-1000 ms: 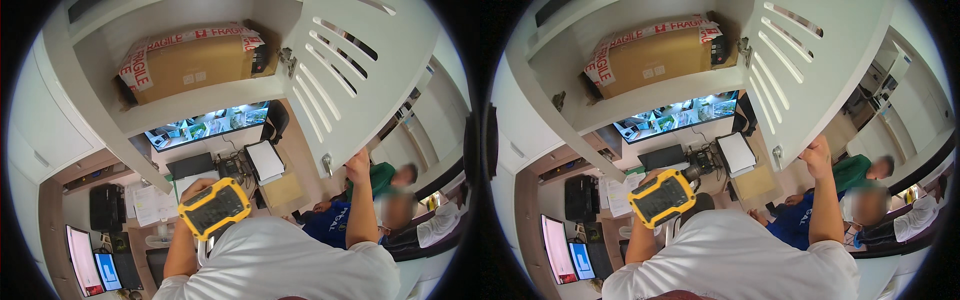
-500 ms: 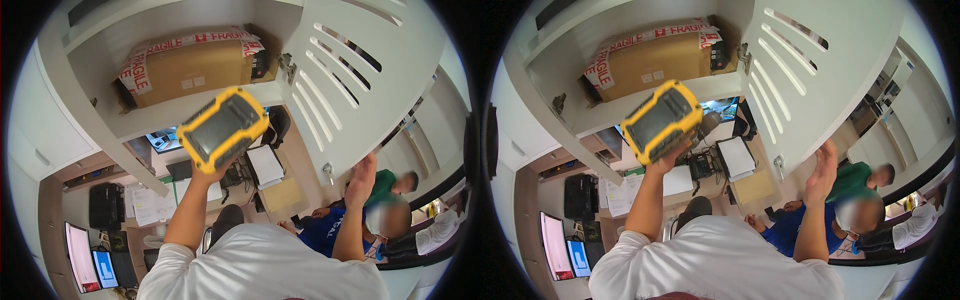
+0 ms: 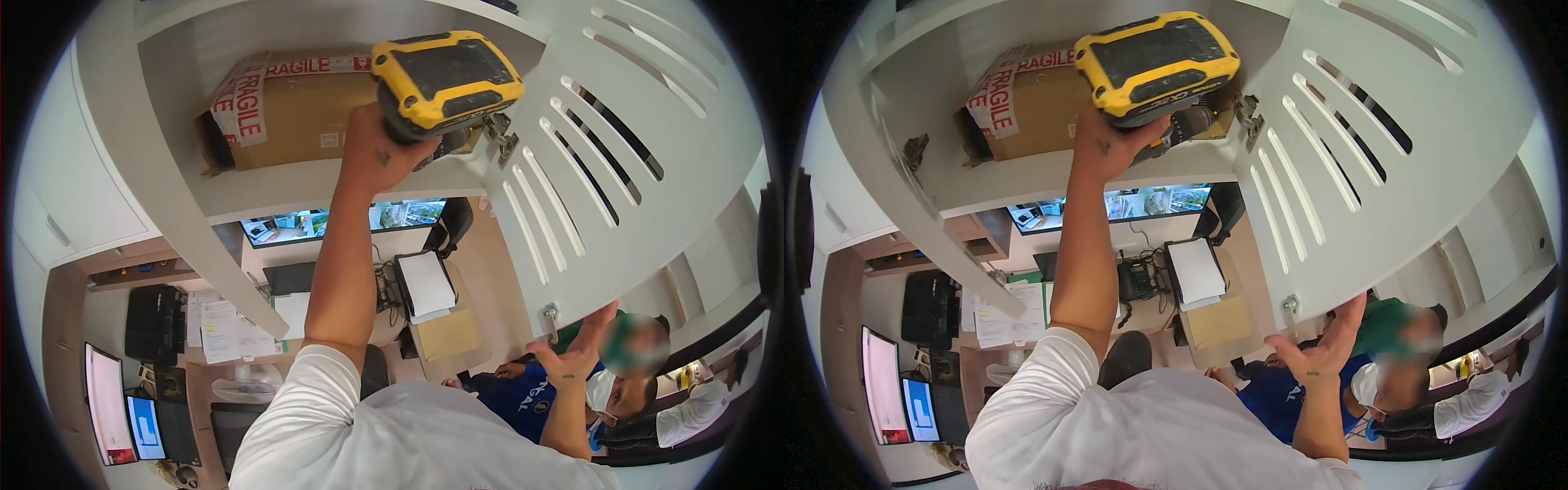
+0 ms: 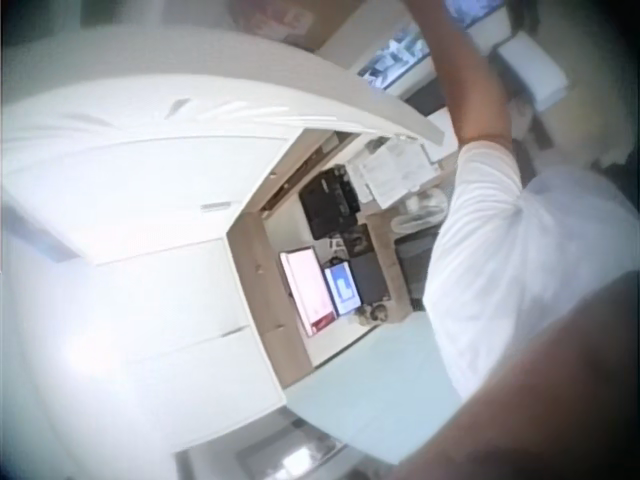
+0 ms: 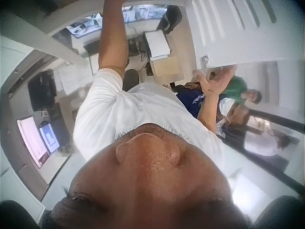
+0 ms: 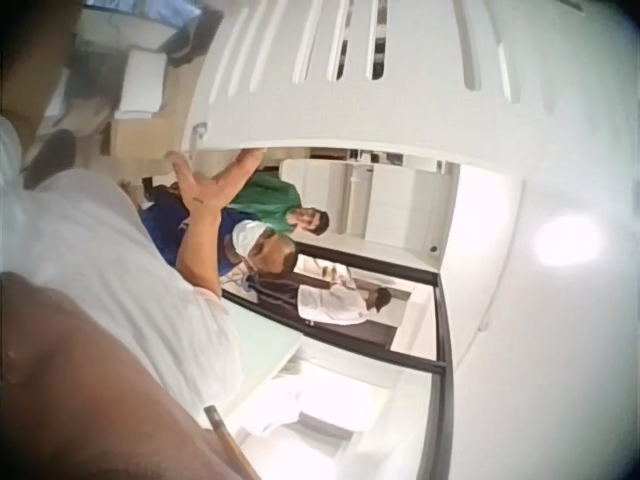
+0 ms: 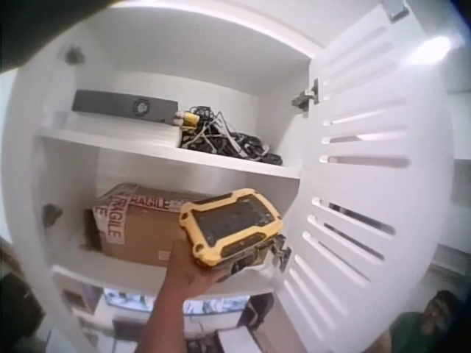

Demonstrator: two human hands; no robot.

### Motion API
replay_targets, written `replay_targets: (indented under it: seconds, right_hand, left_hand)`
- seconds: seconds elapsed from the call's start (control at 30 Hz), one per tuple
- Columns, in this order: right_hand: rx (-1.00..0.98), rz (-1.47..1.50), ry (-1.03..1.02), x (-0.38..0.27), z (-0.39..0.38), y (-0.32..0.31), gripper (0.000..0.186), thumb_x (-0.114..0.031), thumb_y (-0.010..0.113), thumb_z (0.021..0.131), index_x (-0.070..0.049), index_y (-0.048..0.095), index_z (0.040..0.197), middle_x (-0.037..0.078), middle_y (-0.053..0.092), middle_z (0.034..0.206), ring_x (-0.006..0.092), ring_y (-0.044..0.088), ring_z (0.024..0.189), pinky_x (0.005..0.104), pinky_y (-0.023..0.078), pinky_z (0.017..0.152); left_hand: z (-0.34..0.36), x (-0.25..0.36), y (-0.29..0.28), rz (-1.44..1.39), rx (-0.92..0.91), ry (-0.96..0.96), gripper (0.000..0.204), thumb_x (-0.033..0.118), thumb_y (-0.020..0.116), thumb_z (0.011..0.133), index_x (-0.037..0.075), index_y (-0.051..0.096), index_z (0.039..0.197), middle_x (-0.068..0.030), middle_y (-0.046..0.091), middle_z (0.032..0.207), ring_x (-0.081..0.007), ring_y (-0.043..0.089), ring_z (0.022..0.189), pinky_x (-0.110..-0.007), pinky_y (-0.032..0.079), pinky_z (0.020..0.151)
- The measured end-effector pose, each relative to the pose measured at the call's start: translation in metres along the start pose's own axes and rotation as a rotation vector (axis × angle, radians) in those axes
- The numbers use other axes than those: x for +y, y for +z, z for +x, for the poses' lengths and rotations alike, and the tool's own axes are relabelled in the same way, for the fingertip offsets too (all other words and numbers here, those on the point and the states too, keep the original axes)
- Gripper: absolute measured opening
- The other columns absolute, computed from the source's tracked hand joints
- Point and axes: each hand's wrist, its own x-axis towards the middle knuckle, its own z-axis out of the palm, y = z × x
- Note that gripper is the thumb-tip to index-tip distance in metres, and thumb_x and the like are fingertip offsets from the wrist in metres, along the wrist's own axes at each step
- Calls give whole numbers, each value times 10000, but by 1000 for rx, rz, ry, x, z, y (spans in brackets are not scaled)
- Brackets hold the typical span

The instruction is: The person uses a cordless drill to install a lock mechanism on a white louvered cabinet door. They repeatedly open and close the door to align the hardware and test the fit, then insert a key to verify the lock functions correctly.

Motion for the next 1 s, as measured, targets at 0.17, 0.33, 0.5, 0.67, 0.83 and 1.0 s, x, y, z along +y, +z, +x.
replay_targets:
  seconds: [0.17,0.33,0.5,0.67,0.83,1.0]
  right_hand:
    - [-75,-58,115,12,-6,-6,1083,-299,872,793,68,218,1574,182,395,1528,299,396,1418,421,284,1181]
    - [-38,-54,115,21,-11,-7,949,-174,784,838,66,219,1562,179,419,1497,278,435,1372,401,327,1147]
    - [6,13,214,22,-9,-10,906,-148,756,853,51,229,1562,174,444,1474,275,476,1332,391,367,1121]
    - [38,-4,209,24,-10,-11,905,-189,752,860,42,238,1568,187,422,1496,283,440,1370,425,340,1149]
    - [333,-37,-402,-5,16,2,975,-447,766,850,-21,269,1574,210,414,1476,357,436,1345,505,368,1118]
    - [-121,209,-487,-40,25,56,884,-476,830,809,10,442,1438,152,554,1288,350,572,1122,465,491,911]
  left_hand:
    - [18,-25,3,11,-92,-50,313,181,856,718,4,750,953,-147,764,850,-257,745,789,-347,569,756]
    - [26,-39,7,-93,-105,-49,353,185,862,726,-4,742,999,-140,765,863,-241,734,782,-352,571,775]
    - [29,-38,4,-75,-128,-96,355,187,866,739,-8,741,1008,-137,765,861,-224,735,785,-353,575,782]
    - [32,-47,3,-117,-143,-84,351,207,874,751,0,751,1006,-116,777,894,-210,746,821,-348,581,806]
    - [25,-48,-2,-161,-130,-164,416,210,892,738,14,735,1070,-105,782,981,-203,749,885,-340,586,829]
    - [14,-53,-13,-107,-120,-211,518,225,905,722,31,700,1156,-115,775,1057,-205,748,937,-345,588,830]
